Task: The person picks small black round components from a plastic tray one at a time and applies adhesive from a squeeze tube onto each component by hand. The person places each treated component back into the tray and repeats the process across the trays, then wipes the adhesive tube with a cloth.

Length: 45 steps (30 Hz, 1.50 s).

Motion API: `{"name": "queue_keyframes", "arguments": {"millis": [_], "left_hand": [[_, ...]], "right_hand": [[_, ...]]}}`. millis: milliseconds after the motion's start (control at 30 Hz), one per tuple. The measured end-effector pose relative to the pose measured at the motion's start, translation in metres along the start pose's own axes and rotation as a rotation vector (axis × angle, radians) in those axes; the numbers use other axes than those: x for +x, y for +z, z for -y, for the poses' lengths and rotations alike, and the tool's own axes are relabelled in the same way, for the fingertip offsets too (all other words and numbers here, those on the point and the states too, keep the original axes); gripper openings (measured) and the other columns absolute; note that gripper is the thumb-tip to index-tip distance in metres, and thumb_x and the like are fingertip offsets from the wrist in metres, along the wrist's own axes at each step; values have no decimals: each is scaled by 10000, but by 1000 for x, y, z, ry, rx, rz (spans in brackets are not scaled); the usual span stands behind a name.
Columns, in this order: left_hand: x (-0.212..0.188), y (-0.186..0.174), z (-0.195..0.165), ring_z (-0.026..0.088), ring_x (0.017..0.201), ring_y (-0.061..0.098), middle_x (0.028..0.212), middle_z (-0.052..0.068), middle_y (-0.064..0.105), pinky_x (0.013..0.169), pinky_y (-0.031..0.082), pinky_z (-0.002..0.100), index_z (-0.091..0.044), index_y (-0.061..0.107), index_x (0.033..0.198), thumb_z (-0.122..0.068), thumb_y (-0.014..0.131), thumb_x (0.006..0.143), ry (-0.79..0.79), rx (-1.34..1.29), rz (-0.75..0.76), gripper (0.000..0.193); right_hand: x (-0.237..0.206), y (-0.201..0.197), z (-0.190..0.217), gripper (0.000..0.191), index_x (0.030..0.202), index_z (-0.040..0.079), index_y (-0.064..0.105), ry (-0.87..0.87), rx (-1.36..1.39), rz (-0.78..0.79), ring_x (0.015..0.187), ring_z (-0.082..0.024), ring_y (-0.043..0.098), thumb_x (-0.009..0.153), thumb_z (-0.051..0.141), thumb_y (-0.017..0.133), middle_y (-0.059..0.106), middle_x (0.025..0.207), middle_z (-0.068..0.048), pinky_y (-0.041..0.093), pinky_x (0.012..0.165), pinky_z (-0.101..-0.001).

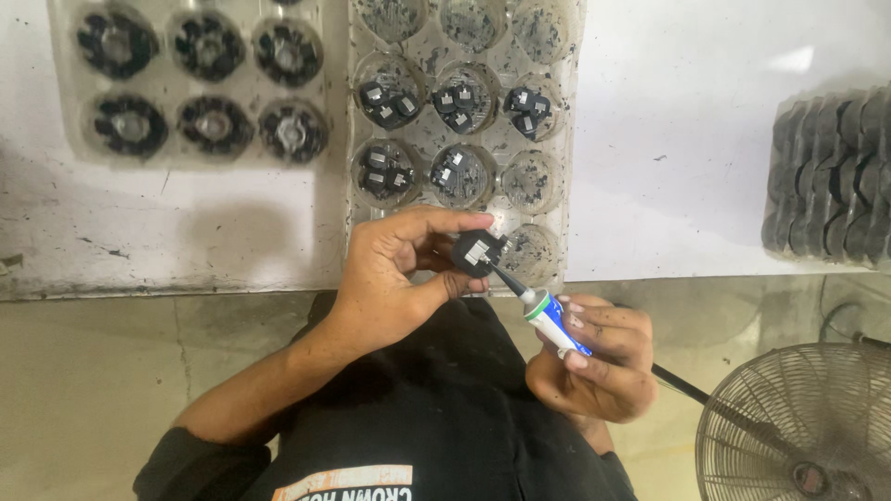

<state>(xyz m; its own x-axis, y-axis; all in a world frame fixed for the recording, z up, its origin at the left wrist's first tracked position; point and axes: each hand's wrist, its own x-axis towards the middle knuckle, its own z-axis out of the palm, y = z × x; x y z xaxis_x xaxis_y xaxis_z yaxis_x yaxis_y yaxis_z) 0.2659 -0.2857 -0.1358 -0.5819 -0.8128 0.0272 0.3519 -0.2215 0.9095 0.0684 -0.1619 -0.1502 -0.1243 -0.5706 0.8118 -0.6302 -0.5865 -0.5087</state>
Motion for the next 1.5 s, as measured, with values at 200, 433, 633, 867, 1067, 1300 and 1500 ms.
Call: {"name": "queue_keyframes", "arguments": {"millis": [200, 433, 633, 867, 1067, 1300, 1500], "left_hand": [[-1, 1, 9, 133, 1014, 729, 1133, 84, 734, 902, 663, 287, 12, 663, 1304, 165, 723, 881, -72, -93, -29, 453], [-8, 6, 26, 107, 991, 671, 1125, 61, 709, 878, 587, 261, 16, 655, 1350, 69, 771, 922, -147, -368, 42, 446], [-12, 8, 31, 136, 955, 704, 1122, 71, 720, 859, 604, 287, 38, 633, 1357, -38, 788, 918, -213, -384, 72, 471], [-13, 7, 33, 169, 915, 710, 1378, 128, 682, 856, 627, 340, 47, 598, 1376, -77, 765, 936, -233, -465, 85, 486], [-12, 8, 40, 189, 904, 711, 1392, 143, 676, 854, 622, 353, 29, 605, 1378, -112, 766, 953, -244, -549, 92, 476], [-10, 1, 57, 183, 905, 705, 1369, 126, 694, 853, 624, 364, -3, 662, 1334, -81, 768, 956, -254, -675, 84, 400], [54, -32, 95, 137, 1016, 736, 1115, 69, 755, 915, 641, 288, -34, 680, 1265, 81, 840, 827, 24, 34, -153, 480]], "right_hand": [[3, 4, 5, 378, 1022, 87, 588, 58, -20, -21, 987, -275, 676, 760, 98, 860, 652, 987, -132, 678, 829, -452], [8, 17, 5, 366, 1086, 67, 479, 89, -76, -214, 924, -232, 686, 872, -82, 736, 632, 1010, -113, 686, 812, -403], [9, 12, 5, 371, 1051, 72, 473, 39, -88, -117, 905, -232, 665, 771, -88, 655, 606, 962, -116, 690, 773, -407], [3, 14, -3, 329, 1034, 56, 456, 3, -89, -195, 871, -240, 667, 801, -102, 626, 612, 948, -121, 695, 746, -415], [-1, 15, -6, 251, 1001, 29, 480, -1, 0, -241, 849, -253, 656, 761, -31, 521, 614, 919, -148, 687, 693, -422], [5, 11, 1, 336, 1032, 47, 468, 142, -50, -122, 883, -266, 636, 801, -112, 653, 599, 953, -149, 679, 752, -409], [0, 4, 3, 367, 1130, 83, 460, 276, -109, -302, 939, -214, 653, 964, -45, 761, 615, 1009, -111, 661, 874, -358]]}}
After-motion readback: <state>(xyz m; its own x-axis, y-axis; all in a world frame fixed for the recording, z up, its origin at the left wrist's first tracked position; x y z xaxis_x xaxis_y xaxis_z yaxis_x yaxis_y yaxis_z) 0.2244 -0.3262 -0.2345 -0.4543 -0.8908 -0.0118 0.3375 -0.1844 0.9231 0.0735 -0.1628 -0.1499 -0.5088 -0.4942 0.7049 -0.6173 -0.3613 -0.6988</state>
